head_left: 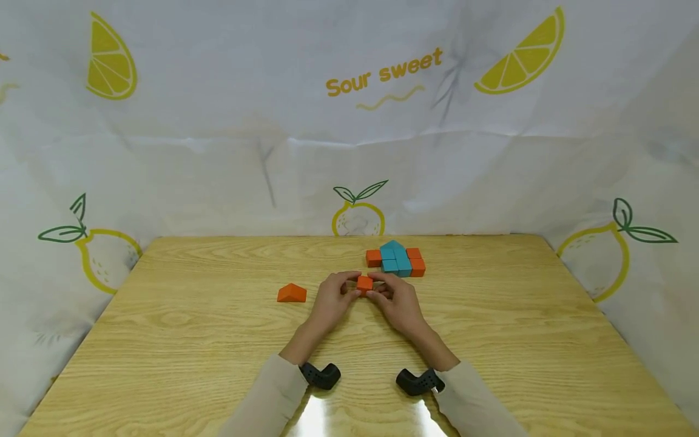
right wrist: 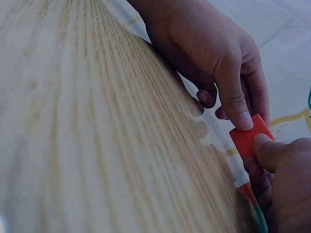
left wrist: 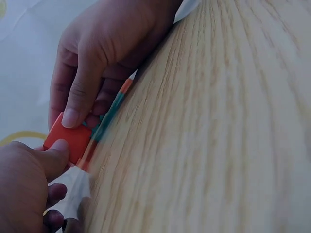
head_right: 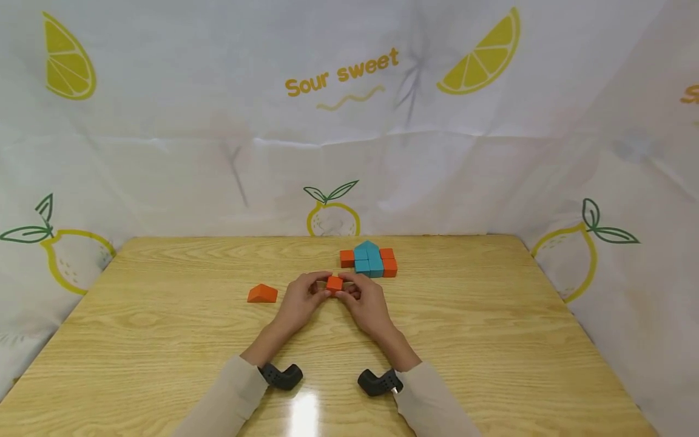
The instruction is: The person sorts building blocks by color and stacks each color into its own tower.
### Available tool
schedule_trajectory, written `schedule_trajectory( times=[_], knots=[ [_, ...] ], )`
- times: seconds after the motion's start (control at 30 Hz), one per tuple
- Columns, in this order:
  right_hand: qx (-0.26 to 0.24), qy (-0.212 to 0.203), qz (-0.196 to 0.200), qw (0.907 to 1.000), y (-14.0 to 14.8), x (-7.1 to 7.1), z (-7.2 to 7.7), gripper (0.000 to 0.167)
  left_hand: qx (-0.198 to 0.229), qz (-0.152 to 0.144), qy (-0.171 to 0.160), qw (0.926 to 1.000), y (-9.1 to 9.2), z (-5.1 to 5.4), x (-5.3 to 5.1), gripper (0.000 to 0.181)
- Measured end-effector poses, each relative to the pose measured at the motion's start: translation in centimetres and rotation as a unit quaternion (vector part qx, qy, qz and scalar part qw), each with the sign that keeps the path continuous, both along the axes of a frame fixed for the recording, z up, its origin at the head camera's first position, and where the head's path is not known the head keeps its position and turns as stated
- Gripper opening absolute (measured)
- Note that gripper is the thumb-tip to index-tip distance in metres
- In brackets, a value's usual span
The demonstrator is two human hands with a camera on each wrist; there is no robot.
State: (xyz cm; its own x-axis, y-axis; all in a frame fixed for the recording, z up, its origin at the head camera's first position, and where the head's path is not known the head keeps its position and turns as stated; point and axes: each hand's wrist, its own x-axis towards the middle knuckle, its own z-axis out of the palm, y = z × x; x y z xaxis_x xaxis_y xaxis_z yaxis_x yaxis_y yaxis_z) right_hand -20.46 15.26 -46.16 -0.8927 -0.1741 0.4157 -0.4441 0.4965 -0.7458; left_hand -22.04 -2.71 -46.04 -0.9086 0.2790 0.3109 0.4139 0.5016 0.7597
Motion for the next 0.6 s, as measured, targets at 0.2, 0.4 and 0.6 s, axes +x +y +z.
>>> schedule_trajectory(
  times=[0.2,0.4,0.6],
  knots=[
    [-0.017,-0.007,0.015,0.9997,-0.3,0.3,0.2,0.038,0.013,-0.004,0.029,0.9995,-0.6,0.1,0.6,0.036],
    [-0.046,-0.011,0.025,0.9986,-1.0,1.0,0.3,0.037,0.02,-0.01,0.06,0.998,-1.3,0.1,1.5,0.035],
    [-0.046,0.001,0.037,0.9983,-2.0,1.5,0.2,0.037,0.022,-0.002,0.066,0.9976,-2.5,-0.2,2.2,0.034]
  ],
)
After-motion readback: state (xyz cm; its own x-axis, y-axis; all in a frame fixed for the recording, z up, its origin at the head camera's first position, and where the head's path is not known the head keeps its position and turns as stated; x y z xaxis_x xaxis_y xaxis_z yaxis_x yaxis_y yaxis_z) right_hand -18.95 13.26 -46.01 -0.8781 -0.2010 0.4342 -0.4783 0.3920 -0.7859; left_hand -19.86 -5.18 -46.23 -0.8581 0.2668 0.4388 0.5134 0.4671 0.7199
